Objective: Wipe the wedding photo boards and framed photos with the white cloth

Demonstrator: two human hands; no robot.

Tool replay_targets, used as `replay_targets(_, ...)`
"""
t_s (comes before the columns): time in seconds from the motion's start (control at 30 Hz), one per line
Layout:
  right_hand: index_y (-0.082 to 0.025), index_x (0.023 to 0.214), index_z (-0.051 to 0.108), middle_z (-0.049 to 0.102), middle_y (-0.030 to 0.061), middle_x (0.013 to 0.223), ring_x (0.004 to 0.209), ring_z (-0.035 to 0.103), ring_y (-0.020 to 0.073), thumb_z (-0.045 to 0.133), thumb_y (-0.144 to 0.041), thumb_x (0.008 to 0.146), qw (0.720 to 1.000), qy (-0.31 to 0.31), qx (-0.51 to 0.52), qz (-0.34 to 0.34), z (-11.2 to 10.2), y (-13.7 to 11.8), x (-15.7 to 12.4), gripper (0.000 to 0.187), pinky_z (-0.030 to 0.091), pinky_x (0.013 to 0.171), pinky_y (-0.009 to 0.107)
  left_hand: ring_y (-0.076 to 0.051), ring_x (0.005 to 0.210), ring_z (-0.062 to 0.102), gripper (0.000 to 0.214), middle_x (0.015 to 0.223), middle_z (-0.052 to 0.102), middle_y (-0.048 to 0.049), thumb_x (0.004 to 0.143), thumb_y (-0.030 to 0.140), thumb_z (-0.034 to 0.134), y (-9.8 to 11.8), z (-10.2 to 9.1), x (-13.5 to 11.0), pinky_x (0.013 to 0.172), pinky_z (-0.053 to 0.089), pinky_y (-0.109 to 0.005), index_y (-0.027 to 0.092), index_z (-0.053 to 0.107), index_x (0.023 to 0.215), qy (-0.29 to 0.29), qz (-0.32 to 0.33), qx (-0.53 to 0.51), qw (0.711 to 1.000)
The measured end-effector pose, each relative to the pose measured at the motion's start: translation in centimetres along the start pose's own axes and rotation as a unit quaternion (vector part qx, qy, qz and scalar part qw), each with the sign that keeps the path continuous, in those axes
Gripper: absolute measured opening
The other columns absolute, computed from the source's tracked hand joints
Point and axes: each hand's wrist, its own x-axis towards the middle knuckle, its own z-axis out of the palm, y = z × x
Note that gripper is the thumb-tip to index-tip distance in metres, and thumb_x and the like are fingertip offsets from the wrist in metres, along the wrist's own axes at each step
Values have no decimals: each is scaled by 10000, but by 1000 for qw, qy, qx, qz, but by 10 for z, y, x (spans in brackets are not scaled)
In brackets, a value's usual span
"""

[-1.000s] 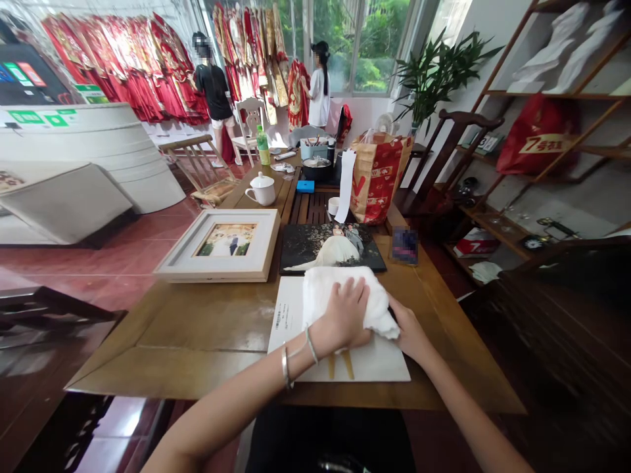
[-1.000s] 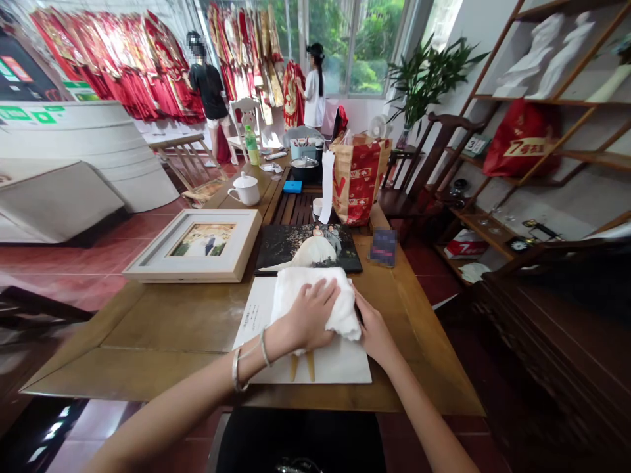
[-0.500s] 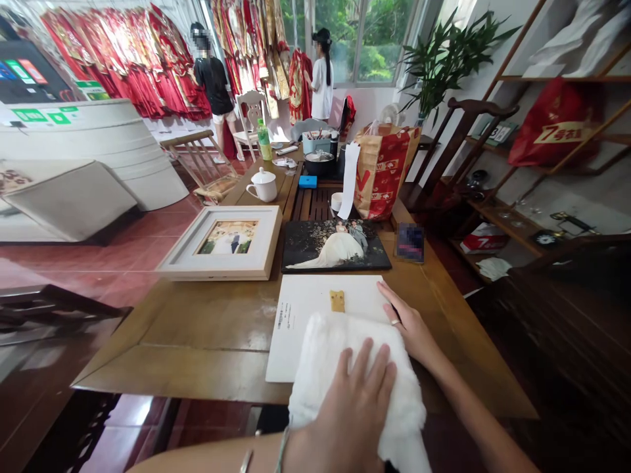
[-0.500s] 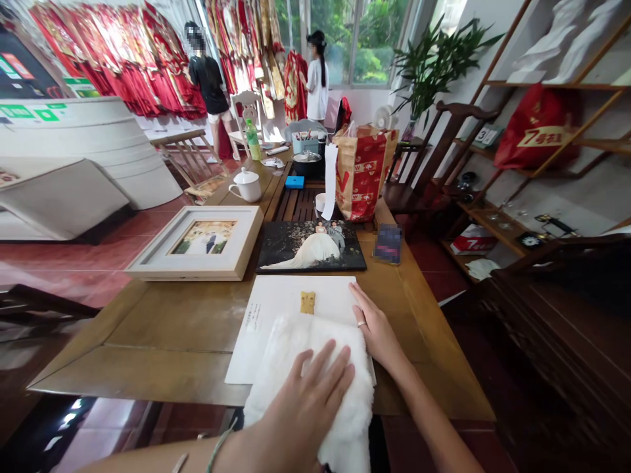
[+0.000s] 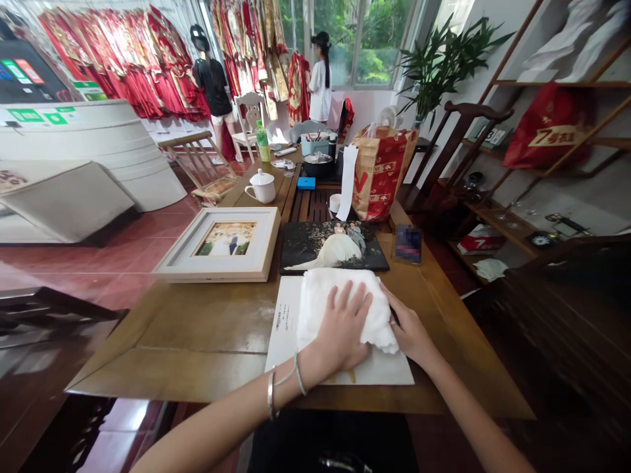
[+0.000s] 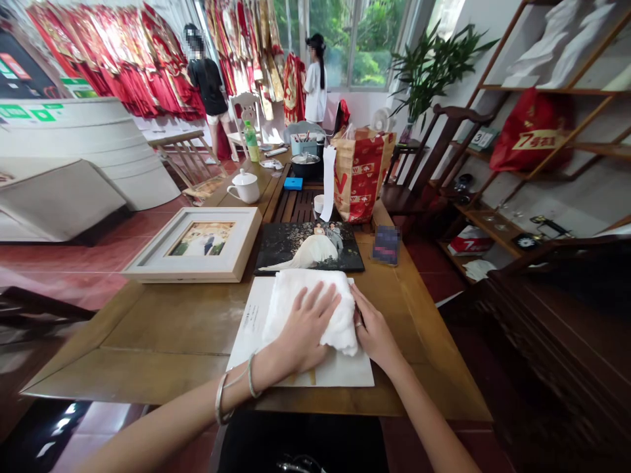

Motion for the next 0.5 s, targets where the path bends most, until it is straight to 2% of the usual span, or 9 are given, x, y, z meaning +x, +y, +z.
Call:
replay_targets(0.2,-273,1425,392,378,37,1501,1376,360,219,397,-259,919,999,-17,1,31,-2,-9,0,507,324,1130,455,-332,1424,-96,954,1581,37,-117,723,497,557,29,17,-59,1127,-30,-550,115,132,1487,-12,61,-38,997)
replay_targets(0.3,-259,1421,402,382,45,1500,1381,353,222,390,-311,938,999,-14,-7,43,-3,-14,0,486,302,1142,450,-309,1426,-111,983,1584,0,-89,716,528,558,35,16,-80,1130,-43,-534,142,99,1495,-37,99,-63,992)
replay_targets(0.4,-273,1425,393,386,36,1499,1383,349,222,385,-320,944,999,-14,-12,44,-3,-15,1,483,298,1144,452,-283,1437,-56,947,1586,24,-67,722,505,556,28,7,-81,1145,1,-505,177,117,1495,-55,107,-85,989)
replay_targets(0.5,-279,1428,388,383,31,1500,1383,348,221,363,-306,952,999,-13,-11,31,-2,-13,1,477,301,1143,455,-282,1440,-9,907,1583,59,-70,722,427,570,16,-4,-65,1150,35,-503,186,152,1490,-51,76,-88,992)
